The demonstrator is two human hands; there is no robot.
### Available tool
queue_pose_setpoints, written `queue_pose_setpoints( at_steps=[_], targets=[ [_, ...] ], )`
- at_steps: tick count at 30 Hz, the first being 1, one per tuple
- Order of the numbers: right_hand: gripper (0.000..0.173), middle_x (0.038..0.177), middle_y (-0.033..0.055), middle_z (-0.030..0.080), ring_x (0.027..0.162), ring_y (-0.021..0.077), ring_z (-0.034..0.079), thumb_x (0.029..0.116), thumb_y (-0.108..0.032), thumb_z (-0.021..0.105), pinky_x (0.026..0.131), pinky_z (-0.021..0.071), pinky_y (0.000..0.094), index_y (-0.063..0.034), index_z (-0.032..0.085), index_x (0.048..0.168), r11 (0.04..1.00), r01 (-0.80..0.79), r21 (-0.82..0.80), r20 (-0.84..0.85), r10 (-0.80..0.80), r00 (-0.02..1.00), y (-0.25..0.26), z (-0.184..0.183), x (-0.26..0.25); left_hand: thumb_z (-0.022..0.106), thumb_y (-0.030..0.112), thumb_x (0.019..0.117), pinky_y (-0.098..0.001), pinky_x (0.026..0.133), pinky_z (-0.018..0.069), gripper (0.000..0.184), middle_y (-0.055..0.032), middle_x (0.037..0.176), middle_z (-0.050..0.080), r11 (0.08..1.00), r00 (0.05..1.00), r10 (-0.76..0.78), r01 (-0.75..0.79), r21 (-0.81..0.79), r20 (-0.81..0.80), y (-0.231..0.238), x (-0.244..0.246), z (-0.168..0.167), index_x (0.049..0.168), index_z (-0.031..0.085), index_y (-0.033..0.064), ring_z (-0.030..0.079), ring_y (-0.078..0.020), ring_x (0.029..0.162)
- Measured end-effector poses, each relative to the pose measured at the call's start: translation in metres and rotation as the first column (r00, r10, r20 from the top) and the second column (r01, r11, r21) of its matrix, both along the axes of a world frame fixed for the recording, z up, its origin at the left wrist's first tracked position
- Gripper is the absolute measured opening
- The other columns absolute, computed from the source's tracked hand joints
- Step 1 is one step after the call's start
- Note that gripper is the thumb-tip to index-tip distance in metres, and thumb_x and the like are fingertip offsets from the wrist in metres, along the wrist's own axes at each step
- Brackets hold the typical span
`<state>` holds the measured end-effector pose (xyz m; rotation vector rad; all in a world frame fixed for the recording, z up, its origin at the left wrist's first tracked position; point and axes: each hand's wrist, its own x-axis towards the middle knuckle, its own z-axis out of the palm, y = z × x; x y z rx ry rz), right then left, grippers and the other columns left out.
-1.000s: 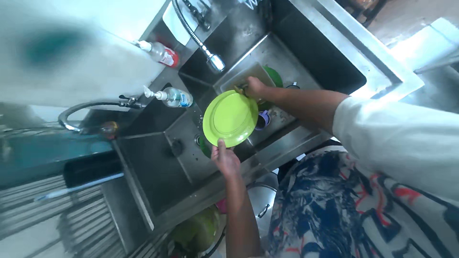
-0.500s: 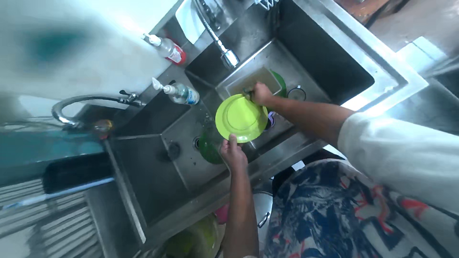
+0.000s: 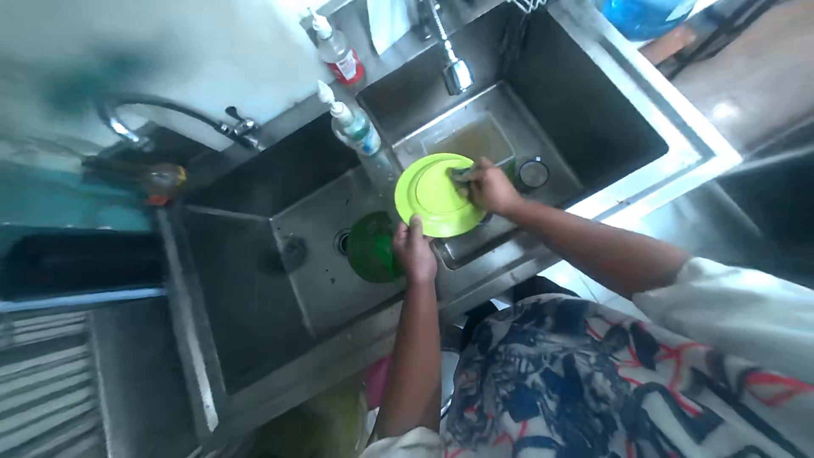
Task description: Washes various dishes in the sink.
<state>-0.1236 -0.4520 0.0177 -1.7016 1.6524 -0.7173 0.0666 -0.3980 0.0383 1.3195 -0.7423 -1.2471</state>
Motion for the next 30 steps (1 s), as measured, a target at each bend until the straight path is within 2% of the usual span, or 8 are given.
queue_pose_setpoints(
  at_steps=[4, 13, 18, 20, 23, 25, 27, 30],
  targets=[
    [0.023, 0.125, 0.0268, 0.067, 0.116, 0.0451, 0.065, 0.0984, -0.009, 0.062, 0.099, 0.0503, 0.0656, -0.0063, 0.077, 0.116, 0.986, 0.076, 0.147, -0.107, -0.060, 0.992, -0.056, -0.007, -0.018, 0.048, 0.008, 0.1062, -0.0340, 0.074, 0.0624, 0.019, -0.0031, 0.086, 0.072, 0.998, 0.997, -0.065, 0.065, -0.018, -0.028, 0.011, 0.011, 0.001, 0.103, 0.066, 0.0015, 0.072, -0.0123, 0.079],
    [0.032, 0.116, 0.0247, 0.064, 0.104, 0.0346, 0.065, 0.0975, 0.006, 0.053, 0.095, 0.0543, 0.0497, -0.0036, 0.076, 0.116, 0.837, -0.521, -0.168, -0.052, 0.521, 0.852, -0.048, 0.052, 0.072, 0.052, 0.020, 0.1078, -0.0311, 0.073, 0.0585, 0.025, -0.0059, 0.095, 0.069, 0.999, 0.999, -0.039, 0.039, 0.025, -0.018, 0.016, 0.054, 0.009, 0.113, 0.065, -0.0001, 0.067, -0.0097, 0.082],
    [0.025, 0.127, 0.0283, 0.060, 0.099, 0.0367, 0.067, 0.1037, -0.004, 0.054, 0.089, 0.0576, 0.0535, -0.0011, 0.072, 0.122, 0.965, -0.249, -0.080, -0.137, 0.236, 0.962, -0.045, 0.070, 0.022, 0.049, 0.014, 0.1073, -0.0346, 0.077, 0.0617, 0.023, -0.0053, 0.095, 0.070, 0.991, 0.987, 0.132, -0.132, -0.006, 0.092, 0.029, 0.139, 0.048, 0.115, 0.062, -0.0030, 0.070, -0.0107, 0.084],
    [0.028, 0.131, 0.0314, 0.059, 0.111, 0.0427, 0.063, 0.1054, -0.005, 0.051, 0.097, 0.0525, 0.0586, 0.0024, 0.068, 0.127, 0.991, -0.132, -0.012, -0.105, 0.130, 0.986, -0.038, 0.071, -0.003, 0.051, 0.014, 0.1062, -0.0341, 0.079, 0.0608, 0.022, -0.0050, 0.094, 0.070, 0.989, 0.956, 0.147, -0.136, -0.061, 0.253, 0.027, 0.183, 0.058, 0.112, 0.064, -0.0030, 0.070, -0.0098, 0.085],
    [0.030, 0.130, 0.0316, 0.059, 0.104, 0.0394, 0.066, 0.1081, -0.006, 0.048, 0.091, 0.0561, 0.0558, 0.0047, 0.063, 0.132, 0.994, -0.031, 0.103, -0.058, 0.037, 0.998, -0.019, 0.058, -0.024, 0.054, 0.012, 0.1051, -0.0331, 0.075, 0.0577, 0.023, -0.0118, 0.088, 0.070, 0.996, 0.767, 0.083, -0.043, -0.078, 0.636, 0.003, 0.227, 0.050, 0.106, 0.067, -0.0064, 0.068, -0.0125, 0.078],
    [0.029, 0.124, 0.0285, 0.062, 0.092, 0.0329, 0.068, 0.1091, -0.006, 0.047, 0.083, 0.0582, 0.0517, 0.0036, 0.061, 0.133, 0.982, 0.055, 0.182, -0.028, -0.050, 0.998, -0.006, 0.049, -0.025, 0.051, 0.012, 0.1053, -0.0461, 0.079, 0.0571, 0.026, -0.0207, 0.089, 0.070, 0.996, 0.598, -0.089, 0.056, 0.069, 0.796, -0.018, 0.233, 0.033, 0.106, 0.067, -0.0086, 0.070, -0.0272, 0.081],
    [0.030, 0.118, 0.0265, 0.065, 0.087, 0.0305, 0.069, 0.1096, -0.007, 0.047, 0.081, 0.0590, 0.0507, 0.0021, 0.060, 0.134, 0.969, 0.127, 0.211, -0.036, -0.122, 0.992, 0.002, 0.042, -0.021, 0.045, 0.013, 0.1076, -0.0581, 0.087, 0.0537, 0.030, -0.0284, 0.098, 0.068, 0.927, 0.417, -0.375, 0.169, 0.335, 0.828, -0.037, 0.226, 0.012, 0.114, 0.065, -0.0096, 0.069, -0.0416, 0.094],
    [0.030, 0.130, 0.0297, 0.062, 0.108, 0.0382, 0.066, 0.1081, -0.005, 0.048, 0.096, 0.0534, 0.0543, 0.0038, 0.062, 0.133, 0.973, 0.172, 0.154, -0.063, -0.164, 0.984, 0.009, 0.038, -0.016, 0.048, 0.009, 0.1047, -0.0639, 0.093, 0.0517, 0.029, -0.0312, 0.114, 0.067, 0.708, 0.064, -0.681, 0.309, 0.635, 0.729, -0.056, 0.209, -0.028, 0.125, 0.064, -0.0047, 0.066, -0.0484, 0.110]
  ],
)
